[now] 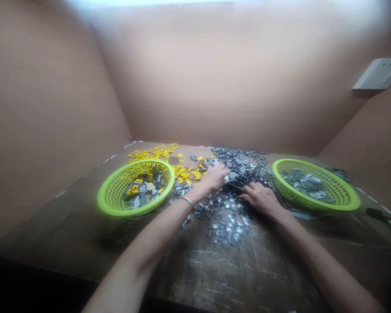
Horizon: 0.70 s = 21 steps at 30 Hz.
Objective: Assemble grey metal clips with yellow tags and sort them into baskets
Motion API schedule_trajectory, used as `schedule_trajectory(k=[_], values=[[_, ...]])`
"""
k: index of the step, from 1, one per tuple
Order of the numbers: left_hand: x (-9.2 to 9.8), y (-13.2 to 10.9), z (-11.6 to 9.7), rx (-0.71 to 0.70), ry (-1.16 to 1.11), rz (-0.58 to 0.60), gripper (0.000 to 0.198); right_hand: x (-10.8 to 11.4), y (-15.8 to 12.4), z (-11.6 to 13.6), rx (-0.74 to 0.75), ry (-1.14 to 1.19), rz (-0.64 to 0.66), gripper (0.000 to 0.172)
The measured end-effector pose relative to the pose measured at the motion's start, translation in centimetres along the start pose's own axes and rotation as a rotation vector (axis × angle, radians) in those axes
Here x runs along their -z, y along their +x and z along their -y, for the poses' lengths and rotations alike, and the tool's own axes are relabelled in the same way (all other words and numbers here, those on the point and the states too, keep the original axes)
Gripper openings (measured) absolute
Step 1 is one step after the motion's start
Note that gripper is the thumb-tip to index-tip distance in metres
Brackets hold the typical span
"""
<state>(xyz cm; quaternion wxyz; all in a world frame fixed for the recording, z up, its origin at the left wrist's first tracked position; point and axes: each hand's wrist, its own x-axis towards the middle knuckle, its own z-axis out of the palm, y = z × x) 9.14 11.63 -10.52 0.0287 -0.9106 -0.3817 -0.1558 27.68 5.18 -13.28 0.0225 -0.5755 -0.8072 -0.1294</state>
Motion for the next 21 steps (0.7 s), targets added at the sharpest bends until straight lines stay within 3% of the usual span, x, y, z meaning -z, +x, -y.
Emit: schedule_trajectory(k=[3, 6, 9, 14, 17, 21], values=[[-2.8, 2.6, -0.3, -0.123, 0.0, 0.084, 0.031, -0.1, 0.2, -0.5, 0.023, -0.03, -0.021, 0.037], [-4.2, 3.9, 0.0, -0.165, -0.048, 0.111, 0.024, -0.2, 0.3, -1.0, 0.034, -0.052, -0.041, 0.037], [-4.3, 4.5, 0.3, -0.096, -0.08, 0.044, 0.018, -0.6, 0.5, -1.3, -0.002, -0.055, -0.046, 0.036], [-2.5, 3.8, 0.2, 0.057, -0.075, -0.089, 0.023, -0.3, 0.7, -1.0, -0.121, 0.083, -0.115, 0.036], [-1.5, 1.5, -1.1, 0.042, -0.108, -0.139, 0.025, 1.1, 1.0, 0.2, -0.327, 0.511, -0.197, 0.041], [-0.9, -2.6, -3.8, -0.143, -0.135, -0.161, 0.027, 3.6, 0.9, 2.7, -0.384, 1.375, -0.002, 0.044]])
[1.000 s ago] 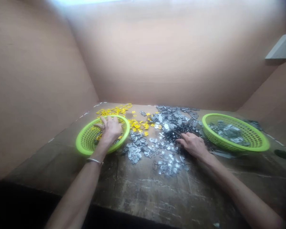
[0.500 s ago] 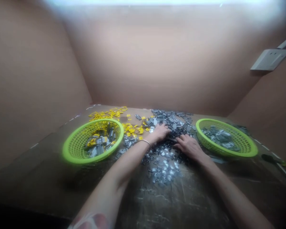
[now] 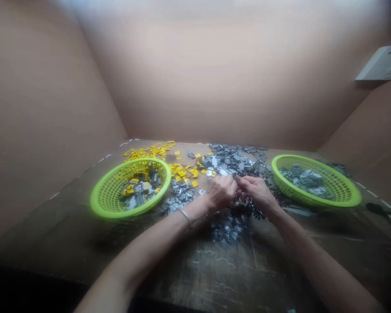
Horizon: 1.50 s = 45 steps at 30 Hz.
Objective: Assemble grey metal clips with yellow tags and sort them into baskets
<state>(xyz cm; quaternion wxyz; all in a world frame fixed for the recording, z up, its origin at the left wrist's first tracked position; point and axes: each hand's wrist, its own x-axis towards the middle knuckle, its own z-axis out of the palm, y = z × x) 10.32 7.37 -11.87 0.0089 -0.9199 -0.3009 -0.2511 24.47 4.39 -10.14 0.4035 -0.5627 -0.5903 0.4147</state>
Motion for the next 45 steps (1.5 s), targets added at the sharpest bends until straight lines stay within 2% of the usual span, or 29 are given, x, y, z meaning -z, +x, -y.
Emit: schedule_trajectory(k=[2, 5, 7, 10, 14, 16, 20, 24, 28, 31, 38, 42, 45], values=[[0.3, -1.3, -1.1, 0.044, -0.028, -0.026, 0.028, -0.8, -0.8, 0.9, -0.028, 0.147, 0.055, 0.04], [0.9, -2.3, -1.5, 0.237, -0.223, -0.074, 0.02, -1.5, -1.7, 1.7, -0.034, 0.097, 0.06, 0.035], [1.2, -2.4, -1.3, 0.391, -0.442, -0.033, 0.02, -1.7, -2.1, 2.0, -0.013, 0.021, 0.071, 0.032], [1.5, -2.6, -1.1, 0.58, -0.762, 0.09, 0.019, -2.2, -2.1, 2.0, 0.023, -0.024, 0.054, 0.029], [2.3, -2.9, -1.6, 0.722, -1.171, 0.123, 0.02, -2.5, -1.8, 1.4, 0.018, 0.039, -0.009, 0.029], [2.8, -3.1, -1.7, 0.736, -1.278, 0.122, 0.02, -2.5, -1.8, 1.3, 0.036, 0.049, -0.01, 0.028], [2.9, -3.2, -0.7, 0.744, -1.266, 0.138, 0.011, -2.6, -2.0, 1.7, 0.085, 0.051, -0.035, 0.024], [2.0, -3.5, 0.2, 0.669, -1.394, 0.097, 0.011, -3.0, -1.9, 1.6, 0.023, 0.292, -0.061, 0.021], [1.4, -4.1, -0.2, 0.664, -1.519, -0.022, 0.015, -3.5, -1.2, 0.1, -0.144, 0.696, 0.096, 0.019], [1.4, -4.4, -1.0, 0.661, -1.58, -0.075, 0.02, -3.6, -0.8, -1.0, -0.278, 0.851, 0.248, 0.014], [2.0, -3.8, -1.9, 0.656, -1.684, -0.267, 0.035, -3.8, -0.4, -1.0, -0.383, 0.828, 0.351, 0.01], [2.4, -2.9, -2.4, 0.623, -1.588, -0.351, 0.025, -4.2, 0.2, 0.0, -0.395, 0.786, 0.351, 0.011], [2.5, -2.5, -2.4, 0.654, -1.532, -0.457, 0.024, -4.0, 0.7, 1.0, -0.37, 0.761, 0.295, 0.011]])
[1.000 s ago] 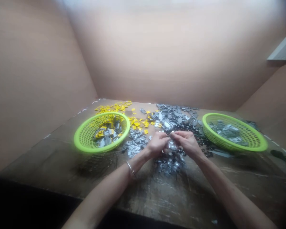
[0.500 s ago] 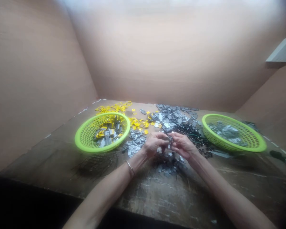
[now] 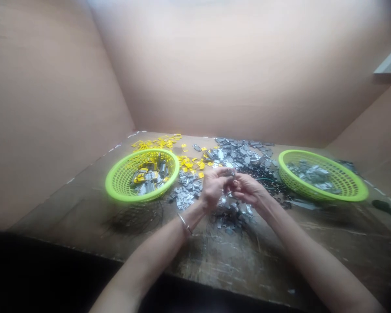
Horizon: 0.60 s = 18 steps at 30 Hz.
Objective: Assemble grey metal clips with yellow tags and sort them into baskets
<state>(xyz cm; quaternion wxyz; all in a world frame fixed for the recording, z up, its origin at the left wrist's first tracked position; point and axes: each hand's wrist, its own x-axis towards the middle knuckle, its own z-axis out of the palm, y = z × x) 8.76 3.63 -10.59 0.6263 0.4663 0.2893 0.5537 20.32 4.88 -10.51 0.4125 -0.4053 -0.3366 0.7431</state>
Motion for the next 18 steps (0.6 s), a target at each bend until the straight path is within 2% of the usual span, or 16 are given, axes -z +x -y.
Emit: schedule_trajectory(k=[2, 6, 9, 12, 15, 18], values=[[0.4, 0.3, 0.0, -0.02, 0.005, -0.056, 0.025, -0.1, -0.3, 0.8, 0.107, -0.125, -0.084, 0.013], [2.3, 0.6, 0.2, -0.016, 0.036, -0.148, 0.021, 0.8, -1.1, 1.2, 0.339, -0.773, -0.261, 0.02], [3.4, 0.6, 0.6, 0.046, 0.051, -0.225, 0.017, 1.7, -0.9, -0.2, 0.404, -1.158, -0.238, 0.019], [3.7, 0.4, 1.3, 0.147, 0.057, -0.265, 0.015, 1.9, -0.3, -2.2, 0.449, -1.52, -0.237, 0.019], [3.8, 0.2, 1.8, 0.206, 0.053, -0.264, 0.016, 1.3, 0.0, -3.6, 0.46, -1.815, -0.298, 0.021], [3.8, -0.1, 2.2, 0.256, 0.032, -0.235, 0.019, 0.7, -0.2, -4.3, 0.5, -2.007, -0.325, 0.02]])
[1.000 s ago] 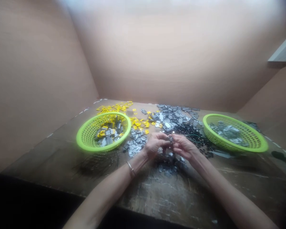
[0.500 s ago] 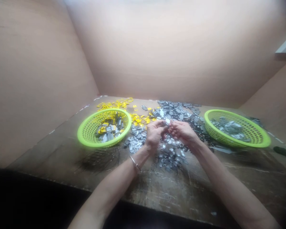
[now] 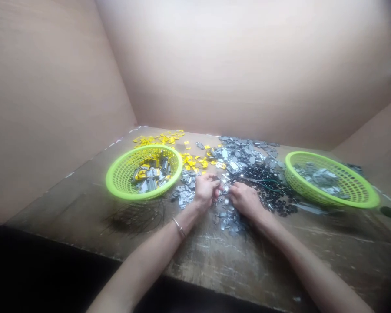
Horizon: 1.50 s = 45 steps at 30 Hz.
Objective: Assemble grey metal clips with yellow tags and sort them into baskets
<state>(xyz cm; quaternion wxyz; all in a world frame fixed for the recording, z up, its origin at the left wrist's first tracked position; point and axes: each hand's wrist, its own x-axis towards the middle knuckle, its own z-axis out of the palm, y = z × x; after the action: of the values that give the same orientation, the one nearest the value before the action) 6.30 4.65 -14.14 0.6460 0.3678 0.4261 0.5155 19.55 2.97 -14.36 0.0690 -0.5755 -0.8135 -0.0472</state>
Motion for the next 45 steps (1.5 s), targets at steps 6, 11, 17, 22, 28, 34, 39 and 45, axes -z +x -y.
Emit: schedule_trajectory(k=[6, 11, 17, 22, 28, 34, 39, 45], values=[[0.0, -0.4, 0.4, 0.059, -0.029, 0.076, 0.022, -0.8, -0.7, 0.3, 0.16, -0.099, -0.123, 0.023], [0.1, -0.4, 0.2, 0.07, -0.007, 0.067, 0.023, -0.8, -0.6, -0.6, 0.147, 0.1, -0.243, 0.025], [-0.3, -0.8, 0.3, 0.039, -0.008, 0.08, 0.037, 0.3, -0.8, -1.2, 0.046, 0.516, -0.401, 0.039], [-0.8, -1.4, 0.6, 0.052, 0.008, 0.07, 0.043, 0.2, -1.1, -0.4, 0.128, 0.492, -0.428, 0.044], [-0.8, -1.3, 0.2, 0.049, -0.022, 0.047, 0.041, 0.6, -1.2, -0.1, 0.137, 0.523, -0.453, 0.041], [-0.4, -0.8, 0.1, 0.055, -0.07, 0.038, 0.041, 2.0, -0.9, -0.2, 0.128, 0.718, -0.22, 0.015], [-0.1, -0.7, 0.4, 0.111, -0.075, 0.085, 0.042, 2.1, -0.8, -0.7, 0.139, 0.863, -0.132, 0.014], [-0.2, -1.1, -0.1, 0.186, -0.056, 0.242, 0.037, 3.6, -0.7, -1.6, -0.159, 1.234, -0.002, 0.016]])
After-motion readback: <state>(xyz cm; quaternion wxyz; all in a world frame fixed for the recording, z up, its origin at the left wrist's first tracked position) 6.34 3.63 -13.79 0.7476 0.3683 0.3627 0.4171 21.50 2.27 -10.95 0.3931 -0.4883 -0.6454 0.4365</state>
